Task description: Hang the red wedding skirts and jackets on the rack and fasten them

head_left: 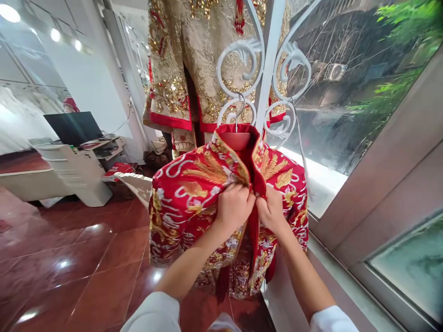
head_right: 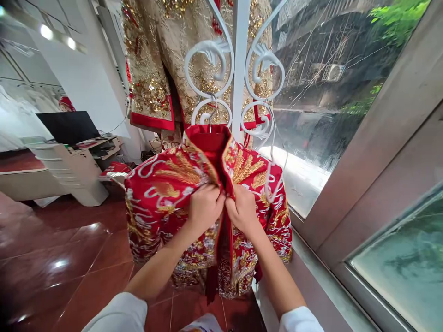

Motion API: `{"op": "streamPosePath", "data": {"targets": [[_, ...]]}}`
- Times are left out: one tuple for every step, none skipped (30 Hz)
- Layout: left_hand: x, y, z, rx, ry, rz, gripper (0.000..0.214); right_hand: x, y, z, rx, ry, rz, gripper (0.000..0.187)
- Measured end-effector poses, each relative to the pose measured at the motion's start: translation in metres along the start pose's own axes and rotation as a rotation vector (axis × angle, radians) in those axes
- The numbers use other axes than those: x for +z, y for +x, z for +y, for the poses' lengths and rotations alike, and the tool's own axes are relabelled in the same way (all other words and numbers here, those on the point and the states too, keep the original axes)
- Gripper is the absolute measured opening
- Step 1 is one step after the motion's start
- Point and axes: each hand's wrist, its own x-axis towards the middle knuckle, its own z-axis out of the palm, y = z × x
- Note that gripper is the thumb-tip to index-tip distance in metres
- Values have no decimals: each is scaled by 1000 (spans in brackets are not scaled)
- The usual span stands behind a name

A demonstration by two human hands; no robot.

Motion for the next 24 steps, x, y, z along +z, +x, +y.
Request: {"op": "streamPosePath", "data": {"targets": [[4,5,1,10,-18,-42,28,0,0,-1,19,47,-21,15],[8,8,1,10,-27,-86,26,1,1,-3,42,81,-36,17],[12,9,0,1,-27,-122,24,2,3,-5,60,102,-44,20],[14,8,-2,-17,-21,-139,23,2,6,-7,72,109,-45,23],[15,3,-3,-44,-9,-126,22,3,7,-10,81,105,-38,25],[17,-4,-4,-81,6,-89,22,4,7,-12,97,83,-18,26],[19,-14,-5,-122,23,-34,22,7,5,-15,120,38,15,26],[23,-27,-5,-166,39,30,21,11,1,-17,142,-30,58,25],[28,-40,-5,-210,52,88,20,16,-6,-18,164,-115,111,23],[35,-53,-5,-254,62,126,17,22,-15,-17,185,-211,164,21],[43,-65,-6,-297,68,135,15,29,-24,-16,198,-303,209,19],[52,-75,-7,-336,73,122,16,35,-34,-13,203,-379,237,18],[60,-82,-10,-368,80,91,20,41,-44,-9,198,-434,248,17],[66,-87,-14,-390,91,48,25,46,-51,-5,187,-469,240,17],[71,-89,-19,-399,104,1,28,48,-57,0,169,-490,221,18],[74,-88,-24,-400,116,-41,29,49,-61,4,143,-497,195,20],[74,-86,-30,-398,123,-80,29,48,-63,7,116,-490,168,22],[73,-83,-36,-396,115,-127,26,46,-63,8,94,-471,142,24],[70,-80,-41,-391,92,-181,22,43,-61,7,80,-442,124,25],[67,-77,-45,-381,59,-236,21,40,-59,4,71,-409,111,25],[65,-74,-47,-358,17,-292,23,37,-55,-1,62,-376,96,26],[63,-73,-47,-321,-28,-343,24,35,-51,-8,51,-350,81,27],[62,-72,-44,-277,-74,-387,23,35,-45,-16,39,-335,67,28],[63,-72,-40,-233,-113,-418,21,37,-39,-24,28,-332,52,28]]}}
